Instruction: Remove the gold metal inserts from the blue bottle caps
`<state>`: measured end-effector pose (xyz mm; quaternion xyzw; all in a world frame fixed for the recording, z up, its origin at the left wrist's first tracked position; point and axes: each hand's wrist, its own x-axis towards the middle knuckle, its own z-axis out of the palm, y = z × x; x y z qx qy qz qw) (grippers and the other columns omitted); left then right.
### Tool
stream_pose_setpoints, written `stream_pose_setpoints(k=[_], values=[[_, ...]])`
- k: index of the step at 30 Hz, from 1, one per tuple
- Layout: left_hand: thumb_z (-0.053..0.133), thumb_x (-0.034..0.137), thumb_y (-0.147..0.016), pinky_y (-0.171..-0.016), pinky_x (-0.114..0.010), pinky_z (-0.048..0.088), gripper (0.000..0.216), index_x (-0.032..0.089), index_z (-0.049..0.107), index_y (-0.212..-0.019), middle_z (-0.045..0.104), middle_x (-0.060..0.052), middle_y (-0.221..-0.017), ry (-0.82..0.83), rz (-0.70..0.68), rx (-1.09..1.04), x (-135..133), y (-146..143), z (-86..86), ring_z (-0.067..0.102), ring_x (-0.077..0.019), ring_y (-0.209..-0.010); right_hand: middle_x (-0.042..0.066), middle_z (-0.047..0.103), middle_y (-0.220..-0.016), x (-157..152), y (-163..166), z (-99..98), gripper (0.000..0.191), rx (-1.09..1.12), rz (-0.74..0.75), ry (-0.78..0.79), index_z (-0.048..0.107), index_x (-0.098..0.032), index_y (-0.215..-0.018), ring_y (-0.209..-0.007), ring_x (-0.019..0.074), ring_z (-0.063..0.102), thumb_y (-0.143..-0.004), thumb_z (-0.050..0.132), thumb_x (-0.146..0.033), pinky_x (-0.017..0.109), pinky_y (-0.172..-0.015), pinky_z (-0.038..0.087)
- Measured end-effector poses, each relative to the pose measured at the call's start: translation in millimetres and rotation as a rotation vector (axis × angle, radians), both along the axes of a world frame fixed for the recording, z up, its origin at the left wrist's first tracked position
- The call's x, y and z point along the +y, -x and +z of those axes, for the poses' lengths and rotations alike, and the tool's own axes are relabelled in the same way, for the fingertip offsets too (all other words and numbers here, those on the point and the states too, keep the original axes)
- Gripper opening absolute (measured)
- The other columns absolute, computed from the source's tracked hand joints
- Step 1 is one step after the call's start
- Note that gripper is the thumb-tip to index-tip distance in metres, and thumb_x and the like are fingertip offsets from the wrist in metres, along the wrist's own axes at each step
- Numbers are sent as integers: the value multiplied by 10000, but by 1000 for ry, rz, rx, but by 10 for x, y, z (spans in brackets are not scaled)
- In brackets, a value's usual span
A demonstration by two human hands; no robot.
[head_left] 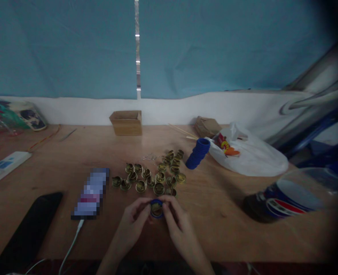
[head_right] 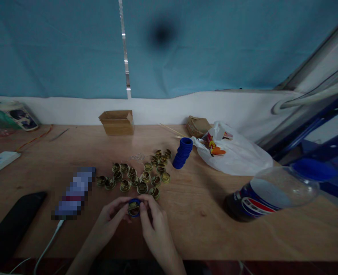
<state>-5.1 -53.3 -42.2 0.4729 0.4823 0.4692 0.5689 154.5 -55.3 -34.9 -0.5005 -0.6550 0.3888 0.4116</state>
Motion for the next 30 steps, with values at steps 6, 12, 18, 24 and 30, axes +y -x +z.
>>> stream_pose_setpoints(k=[6, 12, 18, 24, 30], values=[[628, 295, -831, -624, -238, 533, 186, 152, 699, -928, 730, -55, -850, -13, 17, 28, 6, 25, -36, 666, -173, -739, 80, 690, -1091, 22, -35, -43, 272, 11, 57, 38, 636, -198, -1131, -1026, 197, 636, -957, 435, -253, 330, -914, 479], [622, 288, -830, -546, -241, 527, 177, 142, 703, -887, 724, -53, -790, 14, -32, 35, -2, 45, -64, 660, -165, -631, 62, 726, -964, -12, -85, 12, 267, 105, 153, 137, 670, -198, -1091, -831, 180, 678, -958, 453, -278, 300, -747, 539], [614, 317, -836, -591, -264, 542, 198, 147, 702, -886, 723, -65, -814, 36, -89, 30, -28, 14, -26, 675, -192, -708, 56, 732, -899, -41, -93, -29, 242, 15, 72, 67, 703, -197, -1027, -797, 187, 680, -932, 485, -245, 284, -710, 525], [585, 322, -864, -620, -261, 543, 218, 146, 700, -922, 723, -67, -847, 7, -66, 72, -14, -15, 3, 669, -184, -718, 65, 725, -924, -25, -84, -67, 255, 43, 36, 67, 695, -190, -1028, -837, 200, 680, -938, 478, -289, 298, -764, 532], [589, 346, -866, -631, -276, 558, 234, 154, 699, -942, 721, -68, -873, 4, -24, 42, 4, 7, -34, 673, -206, -771, 26, 686, -806, -49, -71, -6, 246, 39, 59, 83, 633, -187, -1110, -758, 172, 656, -914, 491, -232, 278, -713, 531]])
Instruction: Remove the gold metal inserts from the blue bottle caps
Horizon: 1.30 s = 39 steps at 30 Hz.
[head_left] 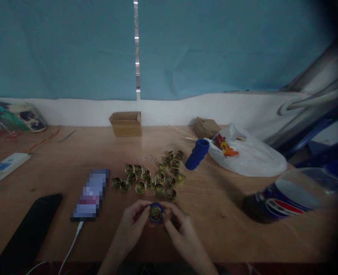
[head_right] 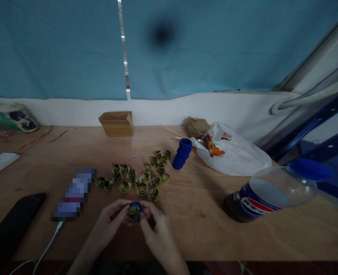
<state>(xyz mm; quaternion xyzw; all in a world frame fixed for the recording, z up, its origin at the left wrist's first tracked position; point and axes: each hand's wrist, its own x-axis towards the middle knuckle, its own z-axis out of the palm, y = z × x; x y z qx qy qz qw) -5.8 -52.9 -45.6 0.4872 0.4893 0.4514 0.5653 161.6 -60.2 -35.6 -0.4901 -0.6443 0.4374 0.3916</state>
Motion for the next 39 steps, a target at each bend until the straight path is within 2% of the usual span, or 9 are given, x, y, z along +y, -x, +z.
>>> stream_pose_setpoints(k=[4, 8, 10, 16, 22, 28, 39], values=[[575, 345, -879, -726, -330, 574, 244, 167, 694, -995, 720, -82, -952, 3, -15, -40, -15, 3, 10, 673, -232, -874, 37, 694, -886, -5, -1, -17, 254, -23, 1, -20, 596, -194, -1132, -784, 166, 661, -900, 492, -195, 286, -740, 534], [587, 303, -878, -866, -381, 544, 244, 190, 662, -1081, 705, -98, -1078, 8, -102, -139, -50, -37, 48, 662, -245, -993, 78, 689, -1023, -5, -22, -101, 238, 54, -47, -5, 569, -199, -1139, -879, 184, 674, -931, 466, -250, 310, -786, 550], [620, 259, -857, -899, -378, 525, 258, 192, 645, -1105, 710, -99, -1082, 18, -122, -172, -60, -62, 61, 668, -234, -988, 93, 685, -1056, -7, -33, -136, 250, 96, -70, 9, 559, -200, -1155, -907, 196, 677, -946, 453, -286, 316, -779, 563], [651, 192, -826, -833, -318, 543, 254, 184, 643, -1079, 733, -85, -1021, 13, -94, -152, -63, -75, 82, 693, -193, -876, 104, 681, -1106, -19, -50, -171, 248, 61, -82, -55, 574, -208, -1155, -1008, 218, 663, -948, 457, -279, 342, -854, 552], [658, 209, -823, -848, -330, 549, 249, 197, 661, -1071, 733, -80, -1052, 35, -75, -158, -79, -55, 87, 691, -211, -934, 103, 667, -1171, -25, -42, -153, 341, 17, -95, -79, 512, -219, -1280, -1089, 214, 638, -945, 454, -242, 361, -924, 529], [643, 287, -839, -830, -349, 560, 265, 173, 662, -1077, 734, -102, -1041, 31, -18, -157, -66, -53, 63, 693, -237, -939, 105, 683, -1151, -8, -23, -117, 281, -61, -70, -121, 592, -214, -1188, -1036, 223, 660, -946, 456, -250, 362, -894, 543], [566, 260, -896, -844, -329, 547, 144, 190, 610, -1013, 694, -85, -1073, -40, -36, -93, -73, -65, 7, 662, -223, -994, 93, 711, -1047, -3, -18, -93, 236, -149, -123, -208, 621, -195, -1090, -938, 208, 687, -938, 440, -199, 312, -824, 549]])
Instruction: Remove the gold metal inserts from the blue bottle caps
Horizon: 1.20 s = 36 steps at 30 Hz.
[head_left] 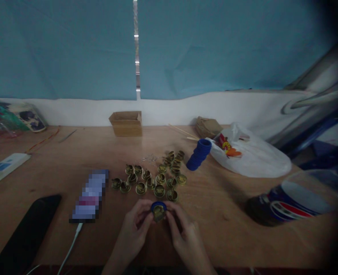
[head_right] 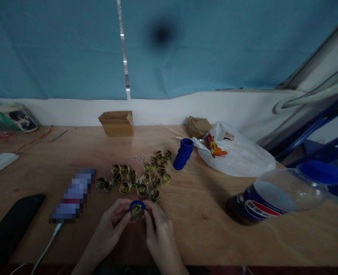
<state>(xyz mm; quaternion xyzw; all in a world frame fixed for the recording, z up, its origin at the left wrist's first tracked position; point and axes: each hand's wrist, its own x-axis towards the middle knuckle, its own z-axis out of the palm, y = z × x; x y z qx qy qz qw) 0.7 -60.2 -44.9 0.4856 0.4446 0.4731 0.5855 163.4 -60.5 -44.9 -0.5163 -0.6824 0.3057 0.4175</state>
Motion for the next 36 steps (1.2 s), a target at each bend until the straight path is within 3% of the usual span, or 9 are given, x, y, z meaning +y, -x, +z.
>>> stream_pose_setpoints(k=[8, 11, 17, 24, 27, 29, 31, 33, 36], values=[[513, 367, -917, -682, -295, 577, 183, 210, 562, -997, 697, -52, -955, 60, -18, 17, 13, -3, -25, 692, -212, -854, 54, 721, -931, -17, 0, -16, 185, -25, -15, -30, 637, -209, -992, -840, 179, 696, -922, 471, -166, 263, -761, 549], [509, 397, -913, -685, -301, 579, 214, 220, 552, -1026, 681, -55, -1002, 72, 19, 19, 6, -13, -30, 681, -220, -896, 34, 711, -903, -12, 0, -7, 181, -21, -9, -84, 621, -219, -988, -831, 167, 689, -919, 470, -146, 250, -742, 544], [559, 290, -897, -906, -369, 520, 293, 252, 482, -1177, 637, -68, -1172, 7, 2, 3, -28, -25, -46, 619, -226, -1080, 33, 691, -972, 5, 27, 26, 181, 1, 63, -168, 617, -230, -967, -911, 164, 667, -896, 500, -112, 249, -820, 526], [556, 231, -889, -1046, -373, 395, 384, 255, 477, -1264, 598, -75, -1272, -67, 39, 142, -52, -26, -40, 547, -216, -1200, 39, 681, -977, 56, -24, 192, 161, -17, 106, -76, 602, -227, -968, -930, 169, 658, -928, 458, -166, 274, -819, 517], [575, 213, -870, -966, -341, 446, 369, 247, 471, -1223, 634, -65, -1176, -39, 86, 144, -53, -38, -34, 596, -200, -1107, 57, 687, -928, 302, -86, 474, 146, -237, 82, -71, 586, -197, -996, -854, 191, 665, -917, 465, -173, 302, -750, 509], [594, 215, -855, -907, -319, 469, 345, 238, 479, -1180, 658, -53, -1088, -17, 115, 147, -49, -45, -37, 622, -190, -1032, 75, 689, -886, 602, -81, 687, 119, -500, 128, -40, 592, -172, -956, -794, 212, 660, -901, 487, -172, 310, -675, 489], [606, 221, -845, -869, -303, 478, 334, 237, 480, -1154, 668, -42, -1038, -10, 130, 145, -45, -49, -40, 631, -181, -986, 107, 685, -913, 994, -17, 835, 132, -740, 175, -44, 605, -150, -962, -857, 240, 650, -915, 496, -206, 328, -712, 477], [612, 221, -838, -845, -294, 481, 333, 238, 478, -1142, 672, -36, -1013, -11, 135, 146, -43, -48, -41, 635, -176, -963, 133, 674, -982, 1427, 92, 872, 160, -780, 207, -27, 609, -128, -1019, -930, 251, 638, -912, 526, -214, 345, -779, 479], [613, 219, -832, -822, -292, 484, 329, 233, 483, -1134, 678, -40, -993, -11, 140, 155, -45, -43, -38, 638, -179, -952, 109, 625, -1134, 1999, 271, 752, 262, -816, 299, 36, 594, -146, -1124, -981, 224, 619, -897, 599, -277, 377, -838, 507]])
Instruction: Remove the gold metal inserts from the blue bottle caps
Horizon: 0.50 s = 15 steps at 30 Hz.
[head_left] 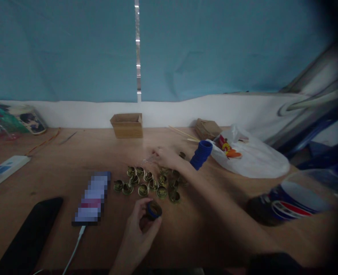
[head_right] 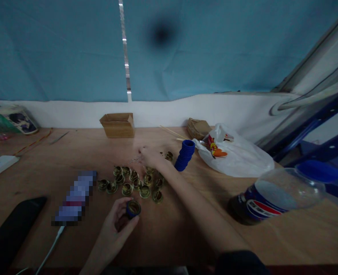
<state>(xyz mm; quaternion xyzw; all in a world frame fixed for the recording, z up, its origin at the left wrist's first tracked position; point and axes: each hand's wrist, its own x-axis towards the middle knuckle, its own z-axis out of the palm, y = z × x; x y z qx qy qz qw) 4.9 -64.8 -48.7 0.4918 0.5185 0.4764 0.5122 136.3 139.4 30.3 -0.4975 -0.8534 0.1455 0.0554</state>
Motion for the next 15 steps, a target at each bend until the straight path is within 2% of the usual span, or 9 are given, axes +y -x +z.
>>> stream_pose_setpoints(k=[2, 5, 11, 15], values=[[612, 219, -831, -816, -295, 485, 328, 228, 488, -1135, 679, -48, -1000, -1, 1, -1, -2, 5, 0, 640, -185, -956, 87, 587, -1206, 255, 87, -123, 293, -27, 29, 70, 565, -177, -1189, -997, 209, 613, -930, 558, -313, 411, -838, 528], [615, 218, -830, -812, -296, 484, 320, 222, 498, -1127, 681, -58, -1015, 0, 5, -11, -1, 8, -4, 642, -192, -963, 87, 586, -1206, 442, 151, -282, 306, -55, 46, 151, 559, -171, -1198, -1000, 214, 614, -927, 563, -313, 418, -835, 530], [611, 230, -837, -803, -297, 483, 306, 218, 497, -1120, 681, -62, -1011, 27, 6, -31, 14, 4, 12, 644, -190, -950, 87, 585, -1207, 513, 180, -495, 309, -38, 19, 215, 558, -169, -1200, -1002, 215, 614, -926, 564, -313, 420, -836, 529], [614, 237, -834, -807, -303, 481, 309, 218, 498, -1119, 679, -65, -1021, 42, 6, -33, 21, 2, 30, 643, -196, -965, 87, 584, -1210, 520, 198, -566, 304, 18, 10, 220, 560, -173, -1197, -1004, 214, 613, -928, 561, -312, 418, -839, 528]])
